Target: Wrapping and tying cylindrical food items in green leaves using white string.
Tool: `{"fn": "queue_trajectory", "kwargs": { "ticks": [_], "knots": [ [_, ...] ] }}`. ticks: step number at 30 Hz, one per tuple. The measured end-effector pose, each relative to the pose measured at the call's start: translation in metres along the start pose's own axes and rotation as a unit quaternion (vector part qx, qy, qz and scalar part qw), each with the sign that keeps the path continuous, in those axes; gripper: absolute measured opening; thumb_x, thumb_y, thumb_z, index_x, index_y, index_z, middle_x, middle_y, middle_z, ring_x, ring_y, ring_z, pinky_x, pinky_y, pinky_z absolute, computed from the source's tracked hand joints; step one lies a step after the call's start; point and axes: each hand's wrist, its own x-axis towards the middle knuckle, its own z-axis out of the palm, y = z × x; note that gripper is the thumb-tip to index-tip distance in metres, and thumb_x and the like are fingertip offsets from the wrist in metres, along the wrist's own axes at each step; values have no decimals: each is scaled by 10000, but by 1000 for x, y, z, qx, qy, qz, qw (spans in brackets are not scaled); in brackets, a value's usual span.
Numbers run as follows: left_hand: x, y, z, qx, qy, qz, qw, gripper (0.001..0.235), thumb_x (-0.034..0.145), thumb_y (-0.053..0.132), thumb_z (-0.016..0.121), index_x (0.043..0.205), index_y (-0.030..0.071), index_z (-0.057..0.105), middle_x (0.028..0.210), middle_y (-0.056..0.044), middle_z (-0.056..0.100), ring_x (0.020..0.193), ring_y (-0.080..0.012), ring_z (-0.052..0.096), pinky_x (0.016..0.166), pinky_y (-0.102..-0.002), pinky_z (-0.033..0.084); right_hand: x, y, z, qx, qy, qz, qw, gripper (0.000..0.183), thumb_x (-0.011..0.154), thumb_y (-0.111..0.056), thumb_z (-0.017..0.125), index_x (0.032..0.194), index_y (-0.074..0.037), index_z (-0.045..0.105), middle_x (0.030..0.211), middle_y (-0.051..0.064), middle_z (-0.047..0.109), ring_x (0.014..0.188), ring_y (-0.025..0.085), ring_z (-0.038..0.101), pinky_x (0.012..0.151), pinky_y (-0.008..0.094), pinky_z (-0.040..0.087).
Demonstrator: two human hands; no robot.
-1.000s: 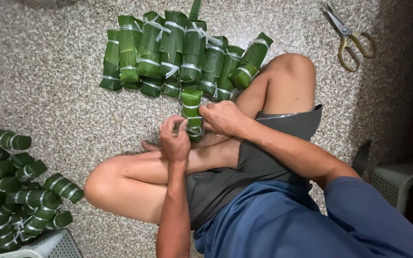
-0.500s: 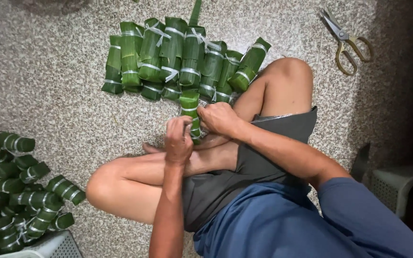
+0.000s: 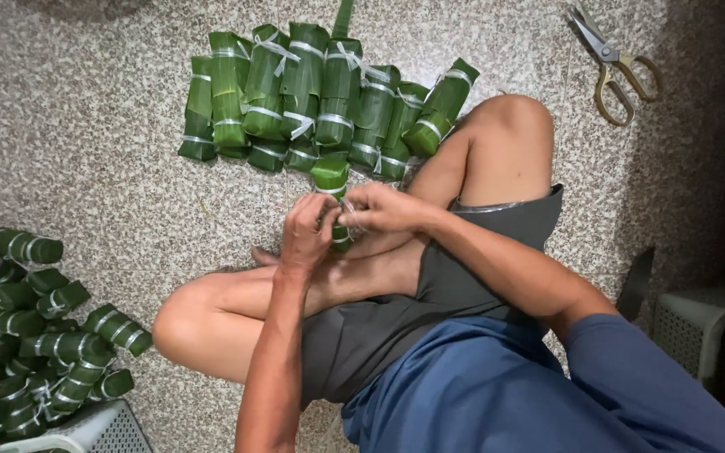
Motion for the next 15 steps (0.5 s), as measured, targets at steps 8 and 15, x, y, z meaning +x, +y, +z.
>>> {"fn": "queue_trajectory", "kwargs": {
  "ticks": [8,15],
  "knots": [
    [-6,20,3,63,15,34,997,66,974,71,663,1013,107,702,891,-75,665,885,-299,662,841,-394,546,1,-3,8,205,16,71,976,236,990,-165,689,791,-76,601,518,27,571,402,58,497,367,184,375],
    [-19,20,14,-7,86,-50,995,86,970,57,652,983,117,712,878,-52,681,882,-292,671,883,-392,538,-9,7,-41,-467,64,186,862,218,855,-407,682,970,-222,670,831,147,742,834,391,753,711,536,601]
  ]
}}
